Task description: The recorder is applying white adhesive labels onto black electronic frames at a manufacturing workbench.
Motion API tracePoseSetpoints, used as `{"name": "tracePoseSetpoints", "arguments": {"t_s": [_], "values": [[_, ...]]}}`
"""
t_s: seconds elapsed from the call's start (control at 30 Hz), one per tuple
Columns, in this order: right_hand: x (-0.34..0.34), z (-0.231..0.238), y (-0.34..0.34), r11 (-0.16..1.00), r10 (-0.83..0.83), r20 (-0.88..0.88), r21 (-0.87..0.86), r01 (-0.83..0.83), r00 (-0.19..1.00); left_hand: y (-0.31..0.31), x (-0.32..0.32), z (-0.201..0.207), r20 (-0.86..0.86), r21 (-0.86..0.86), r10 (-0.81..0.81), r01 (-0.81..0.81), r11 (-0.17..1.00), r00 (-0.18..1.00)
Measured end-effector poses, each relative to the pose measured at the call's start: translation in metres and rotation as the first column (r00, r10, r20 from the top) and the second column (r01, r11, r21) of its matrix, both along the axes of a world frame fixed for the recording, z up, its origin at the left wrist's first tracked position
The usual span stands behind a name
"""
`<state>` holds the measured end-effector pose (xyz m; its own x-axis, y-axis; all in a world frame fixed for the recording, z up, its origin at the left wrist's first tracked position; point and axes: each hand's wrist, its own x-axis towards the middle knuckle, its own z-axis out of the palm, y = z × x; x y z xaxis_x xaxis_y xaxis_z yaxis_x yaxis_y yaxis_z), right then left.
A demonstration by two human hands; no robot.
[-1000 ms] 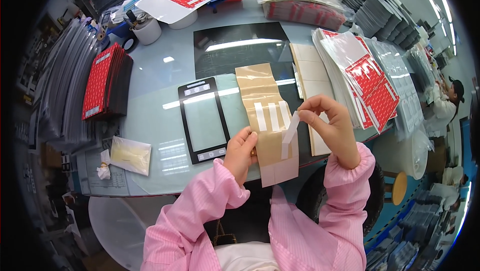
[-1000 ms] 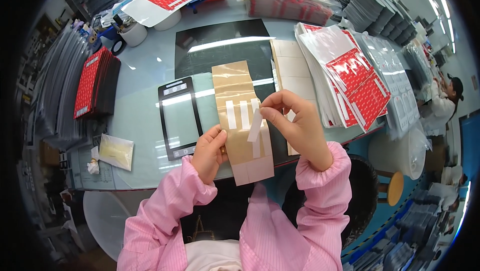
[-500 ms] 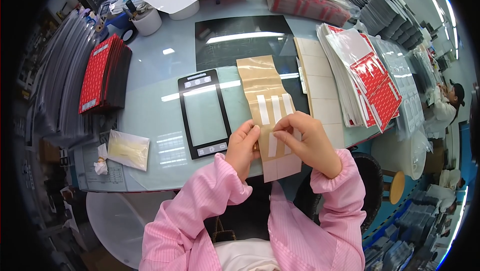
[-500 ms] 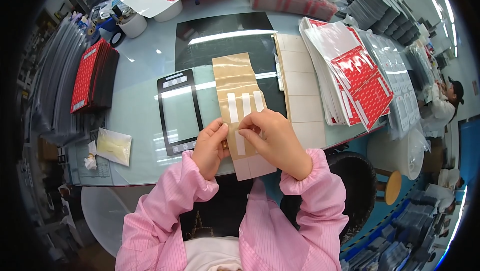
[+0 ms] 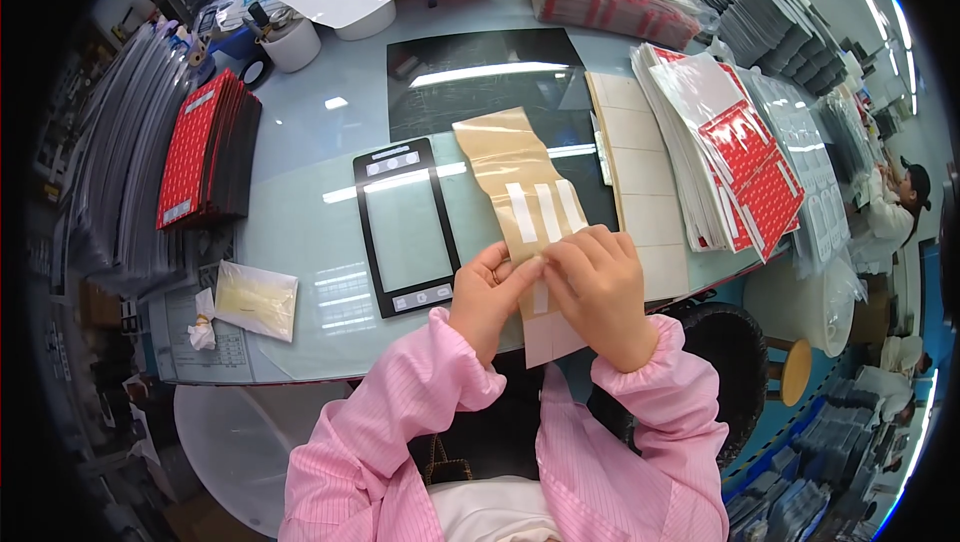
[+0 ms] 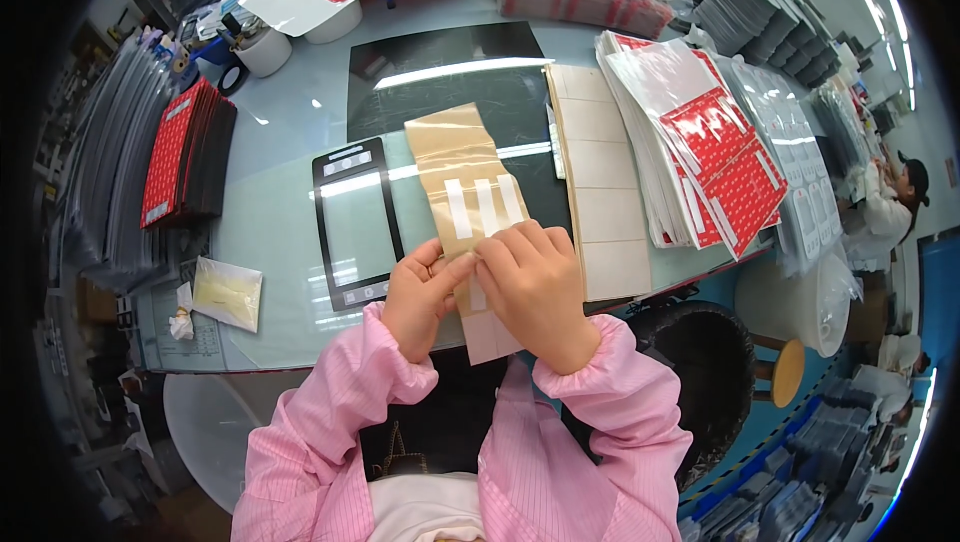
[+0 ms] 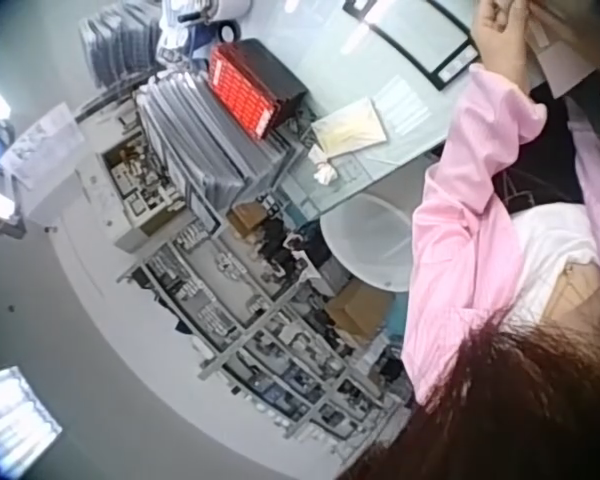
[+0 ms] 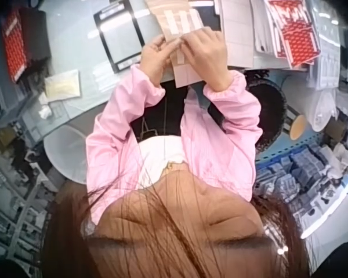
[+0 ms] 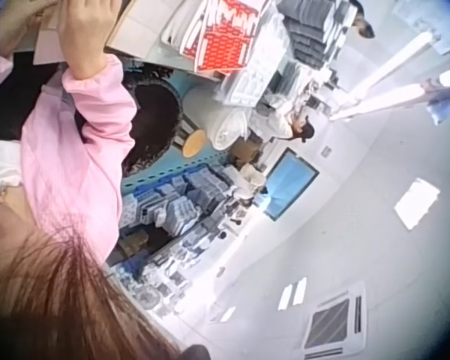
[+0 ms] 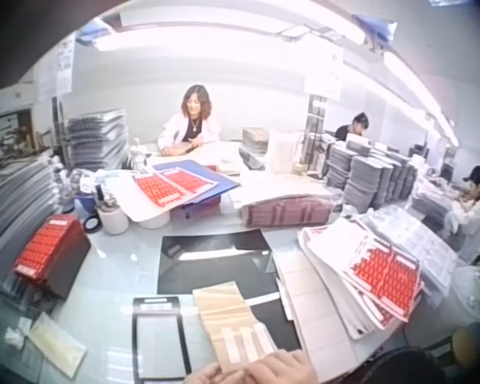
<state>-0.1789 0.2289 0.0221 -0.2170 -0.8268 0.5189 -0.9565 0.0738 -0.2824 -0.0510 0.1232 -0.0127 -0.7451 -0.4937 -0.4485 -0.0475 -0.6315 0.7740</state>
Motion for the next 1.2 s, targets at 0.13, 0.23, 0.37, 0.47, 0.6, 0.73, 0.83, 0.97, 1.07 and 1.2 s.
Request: {"name": "tracePoseSetpoints", "arguments": {"t_s": [0.13, 0.23, 0.37, 0.47, 0.6, 0.73, 0.83, 0.97, 1.07, 1.2], "values": [[0.009, 0.004, 0.002, 0.995, -0.098, -0.058, -0.022, 0.097, 0.994, 0.002, -0.002, 0.001, -0.119, 0.073, 0.108, -0.1, 0.992, 0.987], [0.007, 0.006, 0.009, 0.98, -0.189, -0.04, 0.051, 0.191, 0.981, -0.002, -0.003, 0.006, -0.076, 0.049, 0.068, -0.065, 0.997, 0.995], [-0.004, -0.004, 0.029, 0.96, -0.219, 0.313, -0.102, 0.262, 0.924, -0.007, -0.006, 0.022, -0.142, -0.131, 0.145, -0.164, 0.978, 0.979], [-0.006, -0.015, 0.036, 0.983, -0.099, 0.656, -0.052, 0.176, 0.749, -0.014, -0.014, 0.031, -0.252, -0.271, 0.161, -0.23, 0.935, 0.954], [-0.023, -0.038, 0.034, 0.998, -0.028, 0.872, -0.004, 0.063, 0.489, -0.027, -0.027, 0.038, -0.281, -0.357, 0.132, -0.231, 0.905, 0.951], [-0.027, -0.025, 0.026, 0.988, -0.146, 0.915, 0.151, 0.017, 0.377, -0.035, -0.042, 0.021, -0.361, -0.426, 0.323, -0.462, 0.778, 0.875], [-0.03, -0.017, 0.03, 0.974, -0.224, 0.928, 0.22, 0.05, 0.298, -0.021, -0.013, 0.019, -0.203, -0.797, 0.134, -0.243, 0.553, 0.97], [-0.033, -0.013, 0.024, 0.928, -0.341, 0.786, 0.369, 0.051, 0.516, 0.016, 0.029, 0.009, 0.206, -0.976, -0.244, 0.216, 0.014, 0.948], [-0.059, -0.008, 0.021, 0.919, -0.364, 0.631, 0.362, 0.155, 0.685, 0.031, 0.042, -0.007, 0.381, -0.923, -0.228, 0.353, -0.153, 0.896], [-0.11, -0.015, 0.016, 0.92, -0.385, 0.147, 0.133, 0.368, 0.911, 0.029, 0.038, -0.014, 0.381, -0.912, -0.172, 0.338, -0.233, 0.909]]}}
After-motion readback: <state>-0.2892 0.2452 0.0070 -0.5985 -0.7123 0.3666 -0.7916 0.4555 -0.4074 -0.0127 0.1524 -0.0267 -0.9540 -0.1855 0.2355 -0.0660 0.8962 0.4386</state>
